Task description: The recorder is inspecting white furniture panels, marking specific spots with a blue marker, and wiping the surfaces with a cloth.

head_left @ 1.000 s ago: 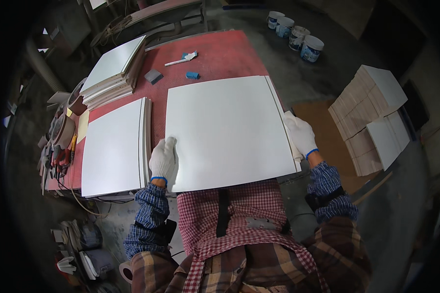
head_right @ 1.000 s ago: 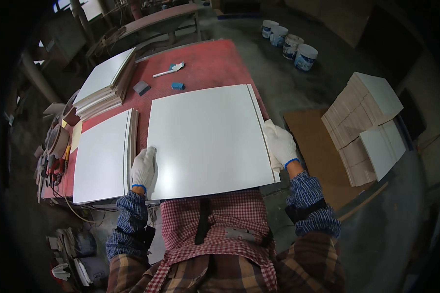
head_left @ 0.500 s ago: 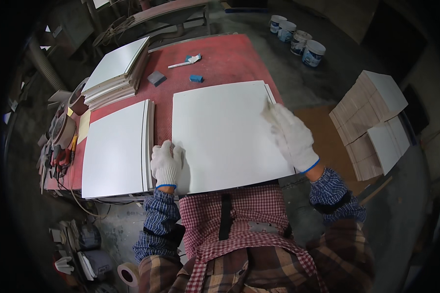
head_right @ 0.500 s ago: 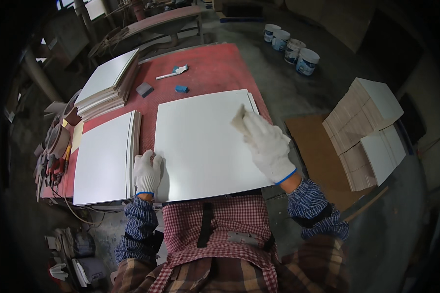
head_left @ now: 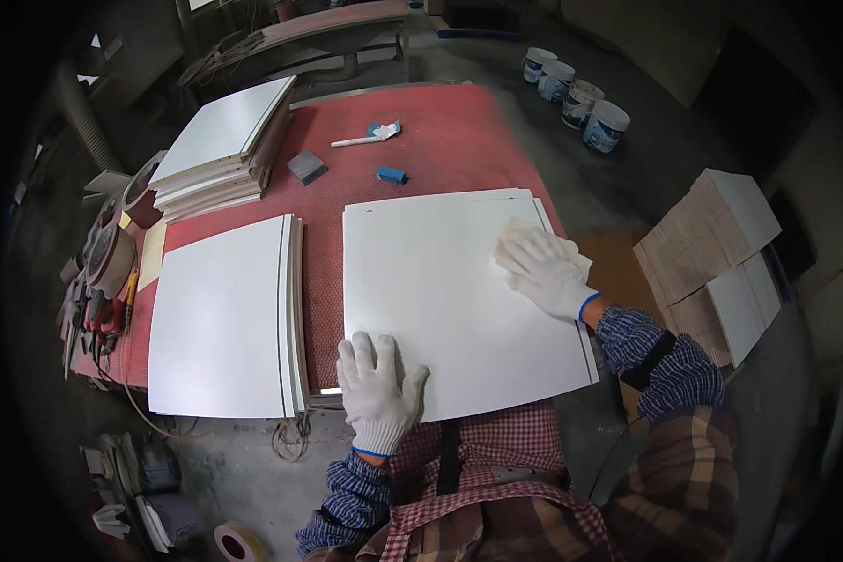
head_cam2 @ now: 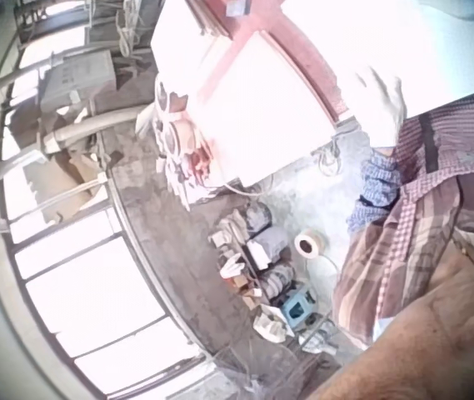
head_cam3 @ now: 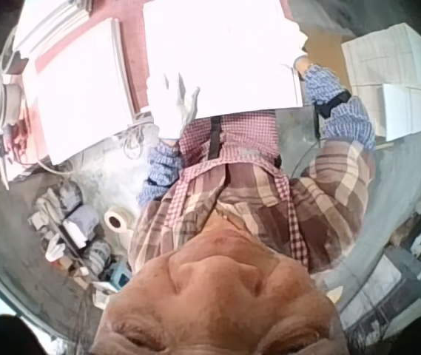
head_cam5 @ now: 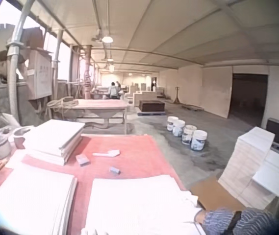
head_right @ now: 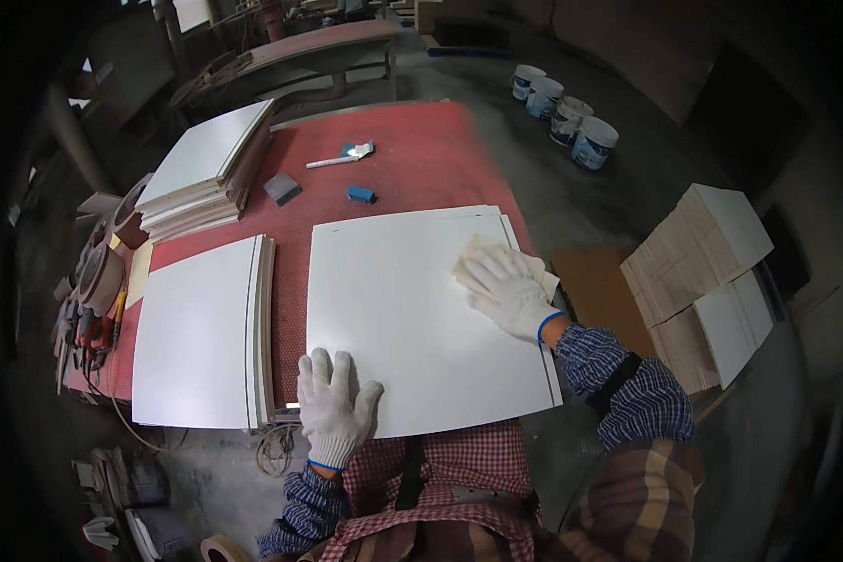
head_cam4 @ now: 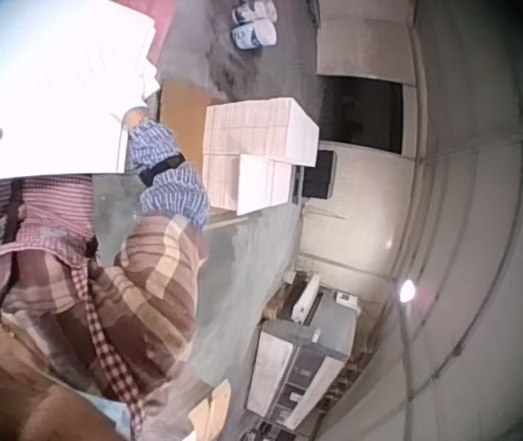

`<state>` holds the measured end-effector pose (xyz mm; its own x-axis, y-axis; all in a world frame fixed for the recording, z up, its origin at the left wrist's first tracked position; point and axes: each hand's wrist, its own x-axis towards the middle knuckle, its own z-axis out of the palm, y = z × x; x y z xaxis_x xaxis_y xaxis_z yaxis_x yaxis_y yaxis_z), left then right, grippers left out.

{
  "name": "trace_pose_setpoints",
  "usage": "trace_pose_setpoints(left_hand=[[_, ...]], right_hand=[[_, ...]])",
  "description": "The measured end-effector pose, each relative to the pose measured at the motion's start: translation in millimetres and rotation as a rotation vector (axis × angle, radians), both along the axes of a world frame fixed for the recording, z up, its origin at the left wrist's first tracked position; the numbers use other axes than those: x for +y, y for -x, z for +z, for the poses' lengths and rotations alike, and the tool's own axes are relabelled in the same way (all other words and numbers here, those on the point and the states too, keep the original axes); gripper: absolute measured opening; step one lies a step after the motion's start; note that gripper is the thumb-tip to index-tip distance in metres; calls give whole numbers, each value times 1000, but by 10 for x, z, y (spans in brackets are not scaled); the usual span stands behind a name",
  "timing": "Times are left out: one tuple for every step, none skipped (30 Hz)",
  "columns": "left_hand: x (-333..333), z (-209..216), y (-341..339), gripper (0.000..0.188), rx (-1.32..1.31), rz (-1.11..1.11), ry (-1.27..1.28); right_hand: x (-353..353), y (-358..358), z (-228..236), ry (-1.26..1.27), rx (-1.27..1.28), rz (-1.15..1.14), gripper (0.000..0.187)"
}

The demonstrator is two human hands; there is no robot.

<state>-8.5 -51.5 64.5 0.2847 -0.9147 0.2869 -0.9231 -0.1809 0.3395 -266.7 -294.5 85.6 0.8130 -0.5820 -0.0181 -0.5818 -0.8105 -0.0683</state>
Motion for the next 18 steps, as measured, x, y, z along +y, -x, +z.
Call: trace_pose_setpoints(left_hand=[[-1,-32,8,74,-20,5,10],[-29,-22,11,74,22,-33,26],[-50,8,21,74,20,-46,21],[-56,40,18,74,14,-52,12],[-53,45,15,74,13,-33,14],[-45,43,15,75,-14,-32,3],[-32,36,4,76,-42,-30,-12],[-23,42,-8,76,-44,-18,-10],[-16,45,-19,76,-25,-20,-27],[-14,41,-22,76,-5,-27,-44],[-20,41,-6,76,-3,-24,-27],[-35,45,1,76,-7,-27,-23],[-42,46,8,72,29,-21,-3],[-39,37,16,68,69,-15,17],[-33,-24,7,68,70,-14,18],[-7,-133,-13,65,209,27,140],[9,-197,-17,62,347,58,266],[42,-223,-18,62,351,61,270]], right_hand=[[-179,-35,-75,51,-80,-91,64],[-341,-93,-168,102,-159,-187,63],[-496,-207,-287,104,-160,-173,63],[-653,-355,-442,217,-160,-252,60],[-755,-501,-472,334,-158,-334,57],[-866,-674,-500,337,-162,-318,57],[-909,-971,-508,347,-197,-177,55],[-903,-1261,-503,359,-231,-38,53],[-833,-1541,-448,328,-254,23,52],[-741,-1806,-378,297,-277,79,52],[-686,-2022,-346,286,-220,113,55],[-630,-2201,-328,276,-162,142,57],[-559,-2364,-378,231,-167,182,59],[-434,-2484,-378,185,-169,225,62],[-296,-2534,-379,96,-95,291,64],[-76,-2563,-289,4,-19,369,66],[66,-2509,-294,25,-26,445,66],[228,-2442,-310,43,-32,521,66]])
